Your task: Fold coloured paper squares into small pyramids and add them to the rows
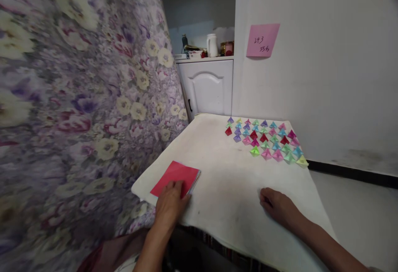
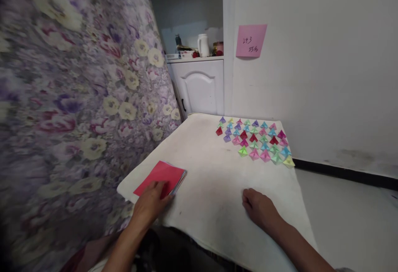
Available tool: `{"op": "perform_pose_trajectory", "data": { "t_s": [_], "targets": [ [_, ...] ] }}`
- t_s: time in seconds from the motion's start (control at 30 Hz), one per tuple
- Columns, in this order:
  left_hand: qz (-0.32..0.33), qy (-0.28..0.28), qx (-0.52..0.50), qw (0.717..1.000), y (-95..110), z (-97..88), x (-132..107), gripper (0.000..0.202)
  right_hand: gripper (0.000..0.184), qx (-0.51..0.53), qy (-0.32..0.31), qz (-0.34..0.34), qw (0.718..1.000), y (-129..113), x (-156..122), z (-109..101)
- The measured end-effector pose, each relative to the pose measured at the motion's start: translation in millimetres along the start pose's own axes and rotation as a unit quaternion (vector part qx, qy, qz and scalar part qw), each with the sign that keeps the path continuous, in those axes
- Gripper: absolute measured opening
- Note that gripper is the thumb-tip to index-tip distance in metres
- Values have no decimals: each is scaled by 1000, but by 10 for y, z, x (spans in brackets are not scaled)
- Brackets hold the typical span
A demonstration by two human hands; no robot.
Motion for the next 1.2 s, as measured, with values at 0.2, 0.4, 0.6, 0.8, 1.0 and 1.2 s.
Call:
{"op": "perform_pose_trajectory", "data": {
  "t_s": [0.2, 0.4, 0.6, 0.8, 1.0, 1.2],
  "targets": [
    [-7, -4, -20, 1000, -15, -7, -44, 43, 9, 4, -7, -5, 1000, 14, -28, 13],
    [-13, 0, -43, 999, -53, 1, -67, 42, 8, 2, -7, -6, 1000, 38, -41, 35],
    [-12, 3, -62, 998, -69, -25, -73, 39, 8, 5, -15, -5, 1000, 64, -41, 53],
    [-16, 0, -68, 998, -91, -50, -66, 36, 6, 17, -21, 4, 1000, 91, -26, 70],
    [-20, -1, -76, 997, -108, -42, -48, 30, 6, 9, -13, -10, 1000, 70, -30, 53],
    [-19, 3, -78, 997, -117, -58, -47, 28, 7, 0, -9, -12, 1000, 86, -28, 68]
  ]
}}
Point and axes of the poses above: each hand's wrist, its own x-axis towards the middle knuckle, its own z-axis out of the palm, y = z × x, the point moved 2 cm from there along x, towards the middle knuckle, and after that the axes turned 11 degrees about y, right-handed, at the moved point
